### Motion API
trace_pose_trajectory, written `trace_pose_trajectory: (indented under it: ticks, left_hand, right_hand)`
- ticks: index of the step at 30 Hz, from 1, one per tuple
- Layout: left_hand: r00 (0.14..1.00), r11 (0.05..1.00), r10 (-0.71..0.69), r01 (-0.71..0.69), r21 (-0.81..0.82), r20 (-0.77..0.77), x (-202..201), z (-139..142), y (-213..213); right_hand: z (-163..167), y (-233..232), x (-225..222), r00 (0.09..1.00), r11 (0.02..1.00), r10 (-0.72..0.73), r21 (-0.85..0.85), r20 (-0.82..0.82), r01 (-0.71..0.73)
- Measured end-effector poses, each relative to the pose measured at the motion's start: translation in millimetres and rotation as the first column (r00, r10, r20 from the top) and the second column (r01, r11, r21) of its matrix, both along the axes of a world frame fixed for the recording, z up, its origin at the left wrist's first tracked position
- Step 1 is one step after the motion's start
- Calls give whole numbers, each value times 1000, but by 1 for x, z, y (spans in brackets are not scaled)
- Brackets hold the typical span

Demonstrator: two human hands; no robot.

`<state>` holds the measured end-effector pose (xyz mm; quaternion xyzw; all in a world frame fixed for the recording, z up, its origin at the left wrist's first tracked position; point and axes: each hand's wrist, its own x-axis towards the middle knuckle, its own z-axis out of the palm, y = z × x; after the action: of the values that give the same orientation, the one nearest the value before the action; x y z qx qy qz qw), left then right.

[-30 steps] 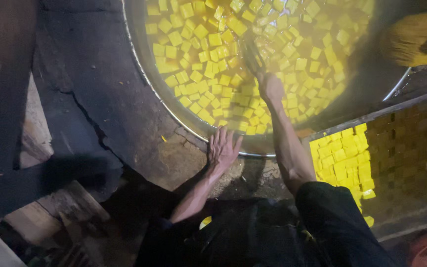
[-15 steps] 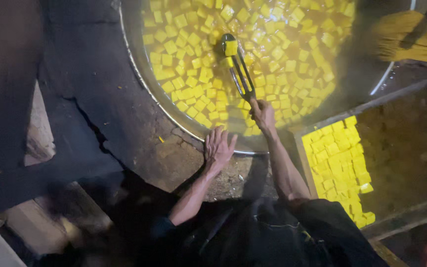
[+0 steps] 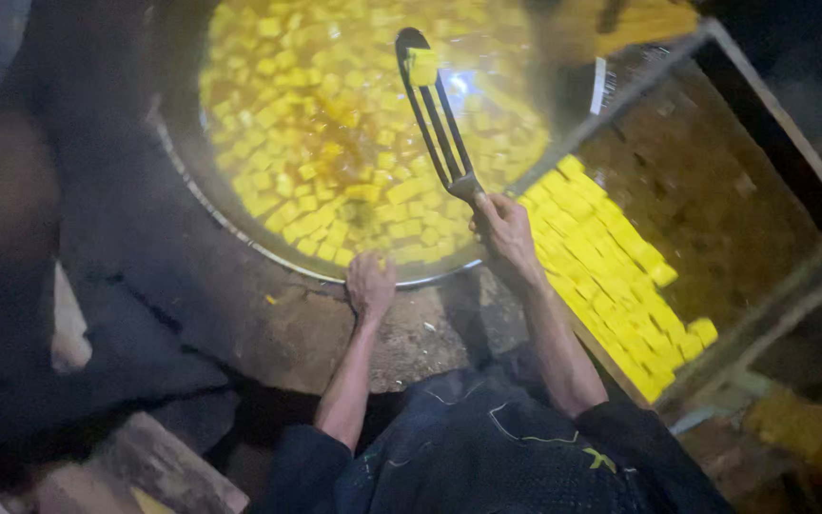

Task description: The person uses a slotted spoon to scoop yellow cubed food from a large steaming pot and places it into a rectangular tray. The person repeats this action multiple times, filling the tray with the food cubes.

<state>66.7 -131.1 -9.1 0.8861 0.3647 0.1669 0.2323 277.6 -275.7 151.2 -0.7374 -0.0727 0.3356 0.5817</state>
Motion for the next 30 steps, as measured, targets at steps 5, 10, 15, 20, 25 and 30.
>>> trace_pose_trajectory:
  ticks: [5, 10, 15, 20, 25, 30]
  left_hand:
    - [955, 998, -39, 21, -63, -293, 5, -5, -19]
    - [997, 998, -39, 42, 48, -72, 5, -15, -50]
    - [987, 996, -76, 81, 26, -143, 8, -14, -68]
    - [999, 997, -42, 42, 68, -1, 8, -13, -75]
    - [940, 983, -176, 149, 110, 293, 44, -2, -111]
    - [872, 920, -353, 389, -45, 338, 107, 30, -192]
  right_hand:
    - [17, -129, 5, 986, 989, -142, -18, 84, 144]
    - [-8, -287, -27, 909, 920, -389, 6, 147, 393]
    - [-20, -400, -69, 720, 738, -409, -260, 561, 622]
    - [-35, -465, -76, 782, 717, -460, -344, 421, 607]
    - [-34, -518, -77, 852, 722, -393, -458, 346, 519]
    - [-17, -547, -105, 805, 551, -271, -600, 529, 580]
